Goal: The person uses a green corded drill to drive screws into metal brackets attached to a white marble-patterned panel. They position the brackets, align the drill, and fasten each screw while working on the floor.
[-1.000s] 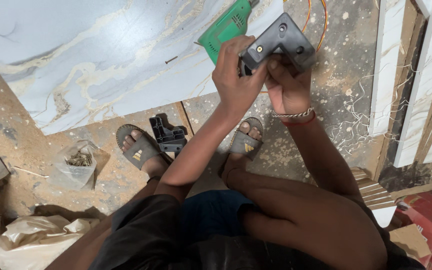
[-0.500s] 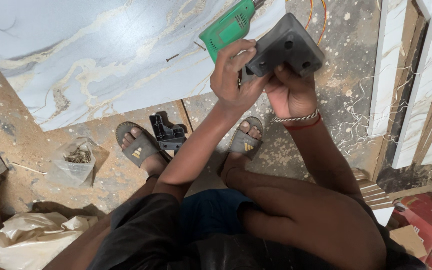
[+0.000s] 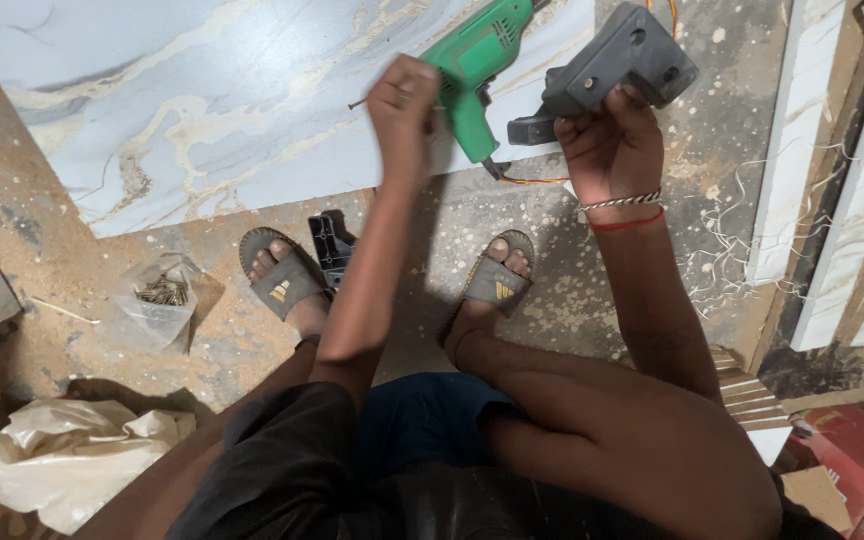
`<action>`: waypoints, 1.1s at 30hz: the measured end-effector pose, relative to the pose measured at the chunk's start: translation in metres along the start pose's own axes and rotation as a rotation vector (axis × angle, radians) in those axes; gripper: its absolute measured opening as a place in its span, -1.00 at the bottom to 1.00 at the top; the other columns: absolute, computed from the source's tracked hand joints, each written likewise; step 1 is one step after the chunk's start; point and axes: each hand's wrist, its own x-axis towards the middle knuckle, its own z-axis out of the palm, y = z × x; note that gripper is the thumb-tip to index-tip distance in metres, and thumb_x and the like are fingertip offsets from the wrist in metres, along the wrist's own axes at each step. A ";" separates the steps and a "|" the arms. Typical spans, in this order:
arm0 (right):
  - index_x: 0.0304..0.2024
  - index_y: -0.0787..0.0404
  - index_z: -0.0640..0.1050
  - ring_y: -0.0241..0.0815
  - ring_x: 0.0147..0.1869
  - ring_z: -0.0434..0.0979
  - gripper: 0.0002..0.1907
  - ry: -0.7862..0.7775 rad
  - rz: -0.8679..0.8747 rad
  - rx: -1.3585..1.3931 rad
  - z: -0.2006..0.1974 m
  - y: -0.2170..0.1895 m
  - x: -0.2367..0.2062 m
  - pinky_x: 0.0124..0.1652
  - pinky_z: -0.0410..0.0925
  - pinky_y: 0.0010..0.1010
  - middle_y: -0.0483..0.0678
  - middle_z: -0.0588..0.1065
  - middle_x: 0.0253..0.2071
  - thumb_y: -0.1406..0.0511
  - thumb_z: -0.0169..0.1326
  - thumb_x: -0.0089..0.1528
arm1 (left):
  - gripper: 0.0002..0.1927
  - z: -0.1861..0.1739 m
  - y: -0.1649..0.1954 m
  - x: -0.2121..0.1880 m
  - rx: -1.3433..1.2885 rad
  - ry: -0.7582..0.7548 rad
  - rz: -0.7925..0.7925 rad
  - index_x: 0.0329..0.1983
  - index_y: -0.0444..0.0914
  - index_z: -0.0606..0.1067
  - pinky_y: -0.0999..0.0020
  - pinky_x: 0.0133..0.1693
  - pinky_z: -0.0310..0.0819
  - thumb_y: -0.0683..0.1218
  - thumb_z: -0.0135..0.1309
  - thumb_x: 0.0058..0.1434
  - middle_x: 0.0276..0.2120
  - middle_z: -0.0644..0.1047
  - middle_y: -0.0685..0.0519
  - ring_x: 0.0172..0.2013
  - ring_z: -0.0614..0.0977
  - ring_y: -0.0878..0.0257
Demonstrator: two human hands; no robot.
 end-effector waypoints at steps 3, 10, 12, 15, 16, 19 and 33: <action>-0.10 0.10 0.59 -0.09 -0.06 0.63 -0.92 0.038 0.074 0.031 -0.010 0.007 0.001 -0.02 0.51 -0.17 -0.05 0.62 -0.09 0.37 0.09 0.40 | -0.84 -0.074 -0.004 0.028 -0.011 0.016 -0.120 -0.38 -0.25 0.58 0.42 -0.61 0.39 -0.15 0.05 0.30 -0.48 0.66 -0.03 -0.62 0.53 0.30; 0.03 0.11 0.55 -0.02 0.15 0.64 -0.84 -0.013 0.150 0.040 -0.014 0.021 0.000 0.04 0.51 -0.12 -0.02 0.61 0.06 0.41 0.04 0.43 | -0.89 -0.140 0.002 0.028 0.418 0.085 -0.058 -0.33 -0.21 0.63 0.47 -0.53 0.34 -0.17 0.10 0.24 -0.42 0.70 0.07 -0.58 0.47 0.41; 0.06 0.13 0.55 -0.02 0.18 0.63 -0.80 0.001 0.161 0.036 -0.013 0.023 0.000 0.08 0.52 -0.08 -0.01 0.61 0.07 0.41 0.04 0.41 | -0.78 -0.135 0.005 0.024 0.918 -0.002 -0.051 -0.20 -0.17 0.61 0.42 -0.55 0.23 -0.05 0.31 0.11 -0.55 0.61 0.05 -0.62 0.43 0.40; 0.10 0.14 0.54 -0.01 0.21 0.62 -0.78 -0.019 0.183 0.040 -0.011 0.026 0.000 0.11 0.52 -0.05 0.00 0.59 0.10 0.41 0.03 0.41 | -0.81 -0.125 0.004 0.019 1.216 -0.037 0.193 -0.24 -0.15 0.63 0.43 -0.52 0.27 -0.05 0.35 0.12 -0.53 0.61 0.08 -0.57 0.47 0.42; 0.10 0.15 0.54 0.00 0.22 0.62 -0.78 -0.035 0.188 0.043 -0.011 0.026 0.000 0.11 0.52 -0.05 0.00 0.59 0.11 0.41 0.03 0.42 | -0.90 -0.122 0.002 0.018 1.235 -0.034 0.318 -0.29 -0.14 0.65 0.45 -0.49 0.32 -0.08 0.32 0.15 -0.50 0.63 0.10 -0.54 0.50 0.43; 0.11 0.16 0.54 0.01 0.20 0.63 -0.79 -0.036 0.192 0.056 -0.011 0.026 -0.002 0.04 0.50 -0.09 0.01 0.59 0.10 0.42 0.04 0.43 | -0.98 -0.108 -0.003 0.020 1.191 -0.005 0.169 -0.28 -0.13 0.64 0.42 -0.56 0.30 -0.12 0.24 0.23 -0.52 0.61 0.12 -0.62 0.48 0.43; -0.01 0.17 0.56 -0.12 -0.08 0.59 -0.88 -0.039 0.207 0.068 -0.015 0.032 -0.006 0.02 0.47 -0.17 0.00 0.61 -0.09 0.41 0.06 0.42 | -0.86 -0.035 0.044 0.007 -0.869 -0.107 -0.582 -0.17 -0.33 0.49 0.54 -0.69 0.08 -0.13 0.06 0.41 -0.47 0.52 0.04 -0.68 0.27 0.44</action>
